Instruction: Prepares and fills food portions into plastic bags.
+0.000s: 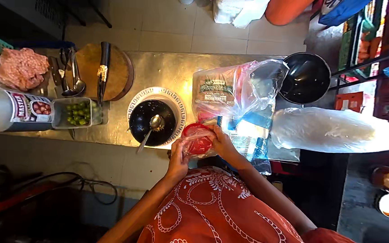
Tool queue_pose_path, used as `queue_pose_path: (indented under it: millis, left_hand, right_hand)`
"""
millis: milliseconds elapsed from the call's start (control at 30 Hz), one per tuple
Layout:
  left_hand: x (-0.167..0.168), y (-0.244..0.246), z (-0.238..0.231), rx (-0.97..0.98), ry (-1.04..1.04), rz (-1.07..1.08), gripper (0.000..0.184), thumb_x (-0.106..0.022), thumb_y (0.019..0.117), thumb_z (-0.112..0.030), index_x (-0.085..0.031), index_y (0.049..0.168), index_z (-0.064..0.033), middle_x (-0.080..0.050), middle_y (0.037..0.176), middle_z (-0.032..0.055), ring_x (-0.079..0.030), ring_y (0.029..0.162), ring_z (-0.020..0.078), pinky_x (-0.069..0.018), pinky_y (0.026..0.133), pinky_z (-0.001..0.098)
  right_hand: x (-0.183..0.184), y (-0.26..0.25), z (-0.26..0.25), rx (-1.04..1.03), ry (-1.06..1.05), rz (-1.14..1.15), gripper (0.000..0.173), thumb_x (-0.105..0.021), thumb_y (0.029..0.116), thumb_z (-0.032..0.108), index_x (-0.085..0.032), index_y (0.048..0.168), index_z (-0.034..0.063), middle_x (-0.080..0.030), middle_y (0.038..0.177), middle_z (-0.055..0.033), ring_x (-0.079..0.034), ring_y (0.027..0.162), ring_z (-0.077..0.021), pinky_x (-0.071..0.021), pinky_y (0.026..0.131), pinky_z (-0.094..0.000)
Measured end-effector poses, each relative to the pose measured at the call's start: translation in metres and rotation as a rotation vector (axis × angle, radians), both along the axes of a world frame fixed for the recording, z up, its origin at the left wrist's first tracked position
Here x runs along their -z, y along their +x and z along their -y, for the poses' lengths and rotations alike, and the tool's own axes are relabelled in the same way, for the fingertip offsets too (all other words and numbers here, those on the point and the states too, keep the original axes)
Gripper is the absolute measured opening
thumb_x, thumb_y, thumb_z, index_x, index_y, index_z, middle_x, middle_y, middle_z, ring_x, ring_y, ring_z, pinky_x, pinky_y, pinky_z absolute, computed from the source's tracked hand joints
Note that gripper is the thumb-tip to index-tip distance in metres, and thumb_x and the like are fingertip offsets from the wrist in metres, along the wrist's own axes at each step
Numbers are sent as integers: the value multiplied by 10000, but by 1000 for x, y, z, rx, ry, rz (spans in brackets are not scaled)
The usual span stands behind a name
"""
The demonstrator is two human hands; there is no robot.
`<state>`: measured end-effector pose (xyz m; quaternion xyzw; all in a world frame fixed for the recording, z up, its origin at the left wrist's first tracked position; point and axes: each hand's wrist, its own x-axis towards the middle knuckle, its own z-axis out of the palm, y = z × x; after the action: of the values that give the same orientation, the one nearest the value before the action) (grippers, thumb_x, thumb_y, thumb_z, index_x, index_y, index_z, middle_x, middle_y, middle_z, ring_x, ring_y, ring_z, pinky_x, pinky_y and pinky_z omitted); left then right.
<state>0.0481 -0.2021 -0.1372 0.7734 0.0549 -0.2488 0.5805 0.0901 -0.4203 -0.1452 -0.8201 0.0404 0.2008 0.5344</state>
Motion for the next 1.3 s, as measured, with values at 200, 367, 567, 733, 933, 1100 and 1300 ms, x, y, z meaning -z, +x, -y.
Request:
queue_pose_path:
  millis: [200,367,567,733,933,1100,1300]
  left_hand:
    - [-6,-8,0,-81,-167,234,488,-516,849,23,-561,1335,54,-463,1426,221,-512,1303,241,-492,1054,358]
    - [-23,-13,-13,-142,-422,320,505,-526,959,-421,-573,1293,-46,-460,1420,115,-457,1329,197,-421,1107,366]
    - [-39,-30,-36,-448,-194,473,271,-451,1085,-228,-569,1218,-24,-597,1274,62,-553,1235,95,-471,1069,323]
    - [-43,-53,-95,-494,5,630,316,-407,1109,-211,-534,1335,-31,-622,1304,41,-571,1231,44,-468,1089,290]
    - [-59,-81,-201,-642,62,527,360,-387,1070,-91,-609,1265,114,-651,1286,194,-612,1224,155,-475,1086,323]
    - [-58,-104,-310,-813,179,411,418,-600,964,-101,-579,1354,46,-639,1325,173,-626,1224,187,-510,1068,358]
    - [-58,-138,-410,-1014,357,345,464,-529,907,28,-594,1366,25,-631,1341,187,-606,1261,240,-488,1084,388]
  right_hand:
    - [-6,-14,7,58,118,276,266,-418,1030,83,-577,1172,-75,-665,1001,-146,-669,943,-147,-570,856,-335]
    - [-23,-21,-10,10,223,436,391,-415,1095,254,-603,1108,-88,-689,971,-101,-667,946,-43,-568,877,-262]
    - [-27,-25,-57,-238,287,520,473,-417,1095,375,-601,983,-46,-637,819,-102,-639,798,-50,-547,746,-212]
    - [-43,-16,-114,-405,458,350,489,-390,1113,367,-619,858,19,-576,700,5,-575,699,27,-495,659,-170]
    - [-60,-17,-225,-473,386,26,379,-430,1091,291,-672,984,21,-650,848,27,-624,797,1,-547,750,-213]
    - [-73,-10,-351,-605,179,750,286,-542,1040,279,-699,1104,49,-673,1129,-155,-640,1089,-218,-544,941,-372]
    - [-71,-39,-518,-1162,-138,852,291,-651,911,353,-777,1142,228,-511,1522,-196,-335,1464,-522,-232,1111,-787]
